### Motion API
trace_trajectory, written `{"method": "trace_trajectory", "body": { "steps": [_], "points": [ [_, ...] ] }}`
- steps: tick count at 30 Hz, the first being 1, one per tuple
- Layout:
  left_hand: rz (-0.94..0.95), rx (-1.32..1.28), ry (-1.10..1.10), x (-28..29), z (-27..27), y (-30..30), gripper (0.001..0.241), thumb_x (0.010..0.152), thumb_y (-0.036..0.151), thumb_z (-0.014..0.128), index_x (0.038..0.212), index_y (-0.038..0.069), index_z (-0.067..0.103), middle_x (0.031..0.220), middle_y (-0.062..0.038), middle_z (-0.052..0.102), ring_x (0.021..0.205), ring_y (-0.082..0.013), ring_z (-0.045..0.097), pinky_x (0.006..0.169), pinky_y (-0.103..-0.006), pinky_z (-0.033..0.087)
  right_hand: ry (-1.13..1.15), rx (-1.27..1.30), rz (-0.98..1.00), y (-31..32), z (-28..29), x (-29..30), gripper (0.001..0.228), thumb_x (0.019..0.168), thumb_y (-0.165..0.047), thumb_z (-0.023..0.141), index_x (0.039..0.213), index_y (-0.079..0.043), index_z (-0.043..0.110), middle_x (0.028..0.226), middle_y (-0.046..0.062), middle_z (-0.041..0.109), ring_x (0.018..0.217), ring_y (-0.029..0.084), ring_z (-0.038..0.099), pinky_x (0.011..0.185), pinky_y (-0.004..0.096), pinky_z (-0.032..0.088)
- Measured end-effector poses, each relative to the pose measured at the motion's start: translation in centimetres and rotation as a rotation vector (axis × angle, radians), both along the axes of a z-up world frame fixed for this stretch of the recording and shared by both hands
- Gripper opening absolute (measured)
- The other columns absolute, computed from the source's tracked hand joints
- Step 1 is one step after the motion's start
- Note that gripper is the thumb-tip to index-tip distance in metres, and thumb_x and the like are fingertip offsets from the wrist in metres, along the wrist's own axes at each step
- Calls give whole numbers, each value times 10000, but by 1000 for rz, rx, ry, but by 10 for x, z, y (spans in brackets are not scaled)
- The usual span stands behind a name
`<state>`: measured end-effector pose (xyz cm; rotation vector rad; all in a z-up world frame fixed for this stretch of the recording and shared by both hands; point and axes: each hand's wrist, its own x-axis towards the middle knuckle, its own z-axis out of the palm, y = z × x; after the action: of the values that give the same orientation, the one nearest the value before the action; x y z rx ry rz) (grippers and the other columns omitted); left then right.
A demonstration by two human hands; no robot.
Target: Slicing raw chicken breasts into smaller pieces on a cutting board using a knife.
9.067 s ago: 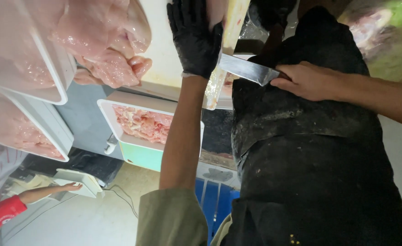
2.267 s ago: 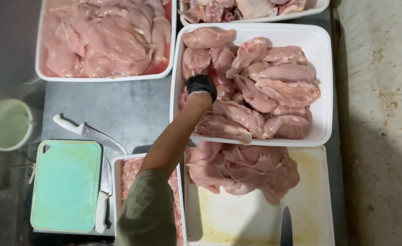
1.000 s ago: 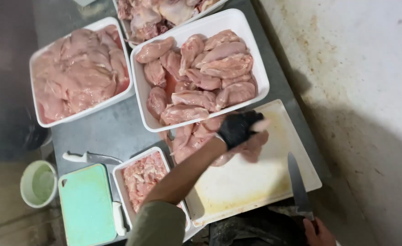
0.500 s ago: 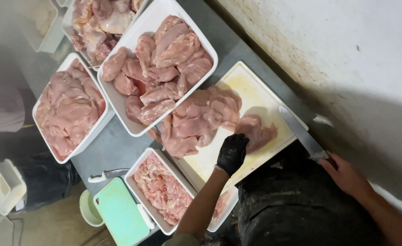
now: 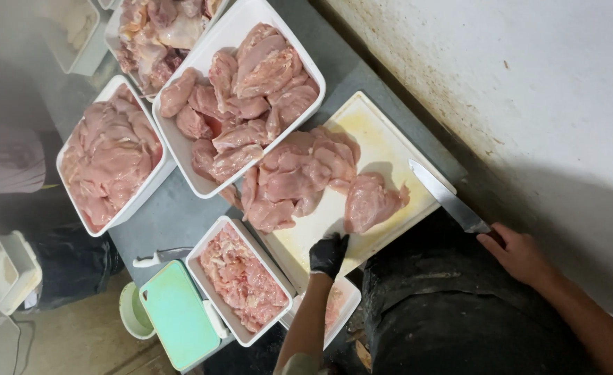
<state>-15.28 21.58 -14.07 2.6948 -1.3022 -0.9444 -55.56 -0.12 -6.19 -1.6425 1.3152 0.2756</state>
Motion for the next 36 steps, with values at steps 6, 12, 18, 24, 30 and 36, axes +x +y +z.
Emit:
{"method": "trace_trajectory", "body": {
  "steps": [6, 12, 18, 24, 30, 36],
  "points": [
    [-487, -694, -245, -56, 50, -72, 576, 921, 308, 690, 1454, 117, 584, 1405, -224, 639, 1094, -447, 626, 839, -537, 484, -79, -52, -35, 3, -15, -8, 371, 1036, -426, 589, 914, -91, 691, 778, 82, 698, 703, 202, 646, 653, 356, 459],
    [-510, -782, -436, -95, -4, -161, 123, 908, 85, 665, 1024, 106, 700, 941, -145, 618, 722, -396, 604, 573, -536, 454, -75, -70, -24, -3, 18, 7, 388, 1039, -436, 578, 898, -91, 685, 793, 79, 713, 716, 203, 661, 678, 368, 454],
    [-436, -494, -351, -78, -40, -176, 158, 951, 152, 622, 895, 115, 765, 919, -110, 711, 813, -336, 687, 668, -477, 563, -142, -98, -25, -6, 5, -1, 386, 1037, -447, 573, 898, -102, 676, 740, 53, 674, 643, 186, 616, 622, 351, 414],
    [-417, -587, -448, -71, 10, -166, 140, 858, 149, 688, 783, 130, 805, 788, -117, 710, 705, -341, 688, 615, -469, 559, -87, -91, 8, -3, 0, -1, 384, 1025, -468, 568, 960, -117, 709, 808, 84, 740, 693, 211, 668, 638, 370, 463],
    [-150, -737, -299, -27, -16, -128, 168, 952, 304, 631, 961, 172, 734, 1122, -96, 681, 1084, -318, 623, 951, -429, 478, -73, -40, 56, -1, 9, 7, 359, 1018, -461, 567, 1020, -147, 740, 877, 61, 802, 746, 199, 732, 677, 352, 513],
    [577, -621, 345, -19, 43, -106, 57, 785, 183, 709, 827, 163, 742, 801, 44, 719, 798, -96, 638, 727, -240, 480, -3, 55, 210, -1, 18, 21, 388, 1031, -492, 502, 1137, -195, 728, 1031, 47, 808, 859, 189, 759, 735, 340, 566]
  ]
}}
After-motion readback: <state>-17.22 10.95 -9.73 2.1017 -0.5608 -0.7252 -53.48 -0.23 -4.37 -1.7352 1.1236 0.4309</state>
